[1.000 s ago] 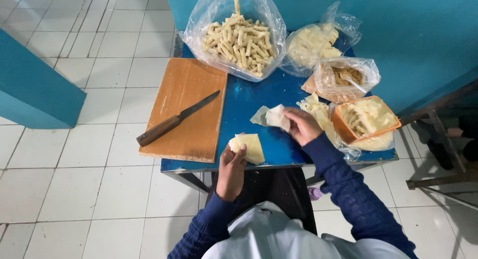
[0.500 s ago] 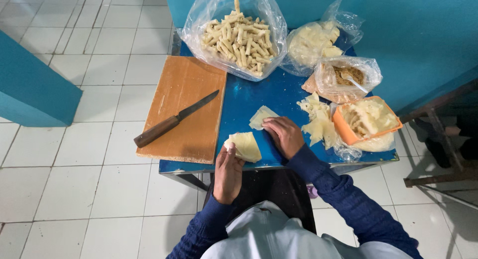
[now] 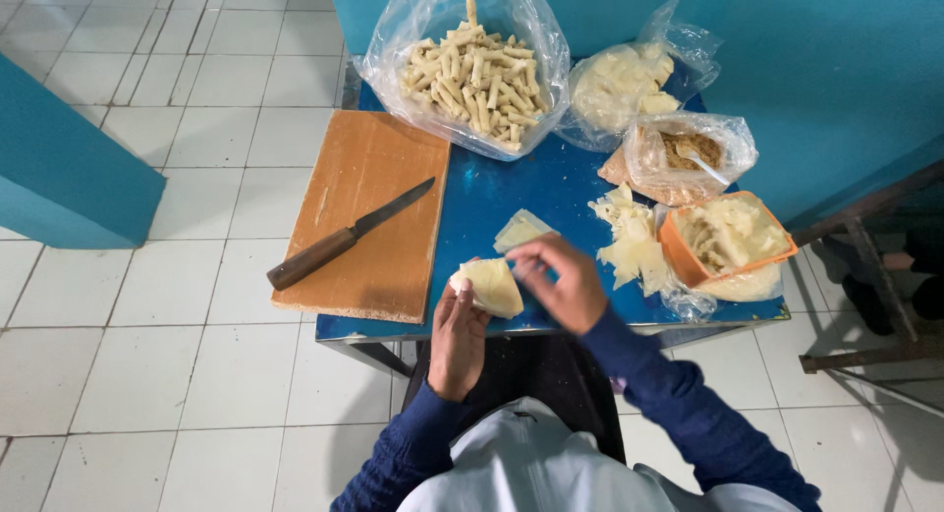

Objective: The person sits at a table and assembles filled snack pieces. They take thin white cracker-like pieces, spoon brown paste from a plastic container onto them, fold or press the pieces together by hand, and place the finished pieces in a growing stack on the table, repeating the cycle.

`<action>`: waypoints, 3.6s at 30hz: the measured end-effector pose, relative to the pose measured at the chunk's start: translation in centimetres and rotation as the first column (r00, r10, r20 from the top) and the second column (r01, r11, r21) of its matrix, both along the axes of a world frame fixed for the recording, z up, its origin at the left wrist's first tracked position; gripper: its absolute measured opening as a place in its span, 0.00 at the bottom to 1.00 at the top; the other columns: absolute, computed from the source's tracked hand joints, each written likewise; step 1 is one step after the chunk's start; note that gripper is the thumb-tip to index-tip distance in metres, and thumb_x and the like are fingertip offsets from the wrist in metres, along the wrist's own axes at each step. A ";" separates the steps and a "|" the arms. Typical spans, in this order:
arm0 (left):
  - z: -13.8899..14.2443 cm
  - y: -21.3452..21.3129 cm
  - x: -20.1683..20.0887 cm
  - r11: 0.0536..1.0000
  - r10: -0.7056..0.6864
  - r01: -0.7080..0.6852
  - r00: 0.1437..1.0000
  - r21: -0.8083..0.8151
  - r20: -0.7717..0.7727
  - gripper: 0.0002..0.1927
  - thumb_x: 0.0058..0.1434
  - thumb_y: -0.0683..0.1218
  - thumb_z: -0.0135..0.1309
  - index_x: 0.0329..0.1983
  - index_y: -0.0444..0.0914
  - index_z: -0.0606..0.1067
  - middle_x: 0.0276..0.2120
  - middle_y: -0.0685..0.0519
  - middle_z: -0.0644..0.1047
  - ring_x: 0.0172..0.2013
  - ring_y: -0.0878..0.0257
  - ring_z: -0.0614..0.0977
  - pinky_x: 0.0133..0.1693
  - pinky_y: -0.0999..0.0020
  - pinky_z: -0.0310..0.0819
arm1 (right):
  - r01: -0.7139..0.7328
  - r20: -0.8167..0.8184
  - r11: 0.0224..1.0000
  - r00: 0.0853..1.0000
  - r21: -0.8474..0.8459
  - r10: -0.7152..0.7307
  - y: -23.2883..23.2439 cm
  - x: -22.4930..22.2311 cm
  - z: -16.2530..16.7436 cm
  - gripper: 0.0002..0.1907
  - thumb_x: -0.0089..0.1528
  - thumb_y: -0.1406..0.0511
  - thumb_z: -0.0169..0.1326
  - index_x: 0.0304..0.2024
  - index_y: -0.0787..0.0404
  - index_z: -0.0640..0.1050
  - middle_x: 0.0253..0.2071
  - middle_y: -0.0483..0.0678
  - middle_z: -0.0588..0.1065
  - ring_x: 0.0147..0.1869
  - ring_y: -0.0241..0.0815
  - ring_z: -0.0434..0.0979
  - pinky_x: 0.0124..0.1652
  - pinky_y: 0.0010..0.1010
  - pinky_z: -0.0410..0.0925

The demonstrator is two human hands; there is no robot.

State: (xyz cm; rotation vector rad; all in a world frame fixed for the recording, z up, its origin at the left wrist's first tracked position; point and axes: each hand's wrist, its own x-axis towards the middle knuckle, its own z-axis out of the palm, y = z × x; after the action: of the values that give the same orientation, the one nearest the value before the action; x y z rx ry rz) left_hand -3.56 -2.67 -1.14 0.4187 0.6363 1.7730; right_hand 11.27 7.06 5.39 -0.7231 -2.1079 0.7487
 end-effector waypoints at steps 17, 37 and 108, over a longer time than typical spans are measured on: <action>0.4 0.0 0.4 0.999 -0.021 0.018 0.994 -0.029 -0.111 0.27 0.71 0.44 0.47 0.71 0.30 0.61 0.57 0.44 0.75 0.56 0.57 0.78 0.58 0.61 0.72 | -0.428 -0.562 0.479 0.808 -0.767 -0.178 3.1 3.9 -7.1 0.08 0.66 0.68 0.54 0.48 0.61 0.73 0.47 0.48 0.78 0.50 0.39 0.80 0.51 0.32 0.74; 3.9 -0.5 -8.3 0.830 0.292 -0.514 0.071 0.216 -0.954 0.29 0.71 0.40 0.49 0.74 0.31 0.57 0.65 0.33 0.67 0.62 0.44 0.72 0.60 0.51 0.69 | 0.171 0.108 0.878 0.964 0.447 -0.243 -4.2 4.6 -4.9 0.11 0.58 0.72 0.60 0.43 0.58 0.81 0.45 0.49 0.81 0.48 0.50 0.81 0.47 0.38 0.72; -0.3 -1.4 4.4 0.991 0.118 0.004 -0.530 0.136 -0.840 0.36 0.63 0.59 0.53 0.73 0.48 0.61 0.63 0.46 0.65 0.64 0.51 0.65 0.61 0.41 0.53 | 0.500 0.431 0.585 0.397 0.639 -0.810 1.6 16.4 0.1 0.13 0.52 0.59 0.73 0.36 0.49 0.82 0.51 0.47 0.65 0.60 0.53 0.62 0.56 0.49 0.59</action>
State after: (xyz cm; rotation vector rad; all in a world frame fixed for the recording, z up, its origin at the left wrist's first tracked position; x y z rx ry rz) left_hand 0.84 -4.10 -1.39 2.3715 1.9375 0.7987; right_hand 27.65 8.64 5.50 -1.6725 -2.1415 -0.5544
